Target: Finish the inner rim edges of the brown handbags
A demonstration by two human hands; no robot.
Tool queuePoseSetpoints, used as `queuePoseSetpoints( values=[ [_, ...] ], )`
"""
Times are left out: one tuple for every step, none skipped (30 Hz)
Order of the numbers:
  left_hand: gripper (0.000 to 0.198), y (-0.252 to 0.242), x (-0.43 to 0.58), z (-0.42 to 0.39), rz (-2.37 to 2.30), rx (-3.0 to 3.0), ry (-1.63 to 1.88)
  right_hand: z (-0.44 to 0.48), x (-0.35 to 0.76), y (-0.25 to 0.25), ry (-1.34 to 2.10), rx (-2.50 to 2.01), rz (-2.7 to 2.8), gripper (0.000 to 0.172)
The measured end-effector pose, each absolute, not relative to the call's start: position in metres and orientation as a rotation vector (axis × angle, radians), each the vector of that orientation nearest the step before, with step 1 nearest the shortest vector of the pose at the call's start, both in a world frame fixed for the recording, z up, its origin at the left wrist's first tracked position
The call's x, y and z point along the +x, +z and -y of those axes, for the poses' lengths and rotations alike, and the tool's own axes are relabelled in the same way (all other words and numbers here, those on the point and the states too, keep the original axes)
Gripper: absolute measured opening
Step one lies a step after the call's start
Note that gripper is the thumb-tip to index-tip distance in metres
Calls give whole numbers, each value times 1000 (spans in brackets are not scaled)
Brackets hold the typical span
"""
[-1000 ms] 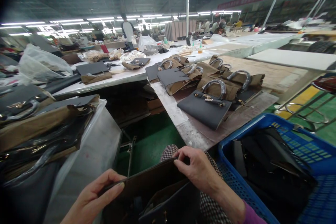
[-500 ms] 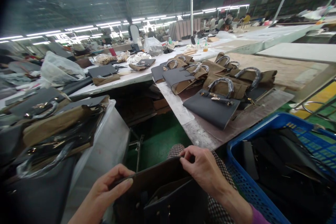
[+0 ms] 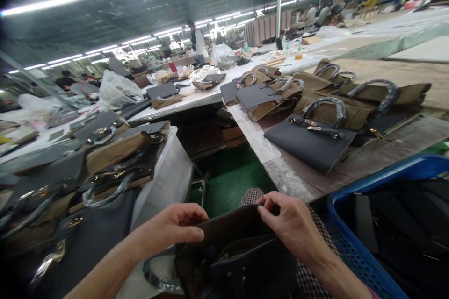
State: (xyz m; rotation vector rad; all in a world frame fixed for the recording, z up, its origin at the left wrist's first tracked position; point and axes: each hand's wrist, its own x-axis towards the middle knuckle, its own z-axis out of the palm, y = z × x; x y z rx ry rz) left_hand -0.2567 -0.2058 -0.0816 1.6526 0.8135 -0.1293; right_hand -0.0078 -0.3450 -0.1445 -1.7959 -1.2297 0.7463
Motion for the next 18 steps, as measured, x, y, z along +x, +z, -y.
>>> queuePoseSetpoints(
  values=[
    [22, -82, -258, 209, -839, 1699, -114, 345, -7, -145, 753, -1792, 1223, 26],
    [20, -82, -259, 214, -874, 1773, -81, 346, -7, -146, 762, -1791, 1214, 27],
    [20, -84, -261, 220, -922, 1862, -28, 346, -7, -147, 767, -1792, 1207, 27],
    [21, -87, -261, 226, -983, 1948, 38, 346, -6, -148, 772, -1794, 1202, 28],
    [23, -91, -262, 233, -1052, 2019, 104, 346, -6, -149, 776, -1798, 1202, 28],
    [27, -97, -263, 239, -1127, 2072, 167, 347, -5, -150, 777, -1804, 1205, 29],
    [32, -104, -264, 245, -1203, 2111, 237, 347, -5, -151, 780, -1810, 1209, 29],
    [37, -112, -265, 250, -1262, 2147, 316, 347, -4, -152, 783, -1817, 1212, 30],
    [40, -120, -266, 255, -1293, 2192, 410, 346, -4, -153, 788, -1825, 1213, 30],
    [41, -127, -268, 258, -1291, 2256, 519, 346, -3, -153, 793, -1832, 1212, 31],
    [40, -134, -269, 261, -1254, 2347, 634, 346, -3, -154, 797, -1839, 1212, 32],
    [36, -139, -270, 262, -1185, 2457, 737, 346, -2, -154, 801, -1844, 1213, 32],
    [31, -143, -271, 262, -1099, 2568, 807, 346, -2, -154, 806, -1847, 1214, 32],
    [26, -144, -272, 262, -1017, 2657, 841, 346, -2, -154, 809, -1849, 1213, 32],
    [23, -145, -272, 261, -950, 2714, 846, 346, -1, -154, 816, -1848, 1212, 32],
    [20, -144, -272, 259, -904, 2736, 836, 346, -1, -155, 823, -1844, 1212, 32],
    [19, -143, -272, 258, -876, 2731, 826, 346, -1, -155, 829, -1838, 1210, 32],
    [18, -141, -271, 256, -861, 2712, 822, 346, 0, -156, 831, -1830, 1207, 33]
  ],
)
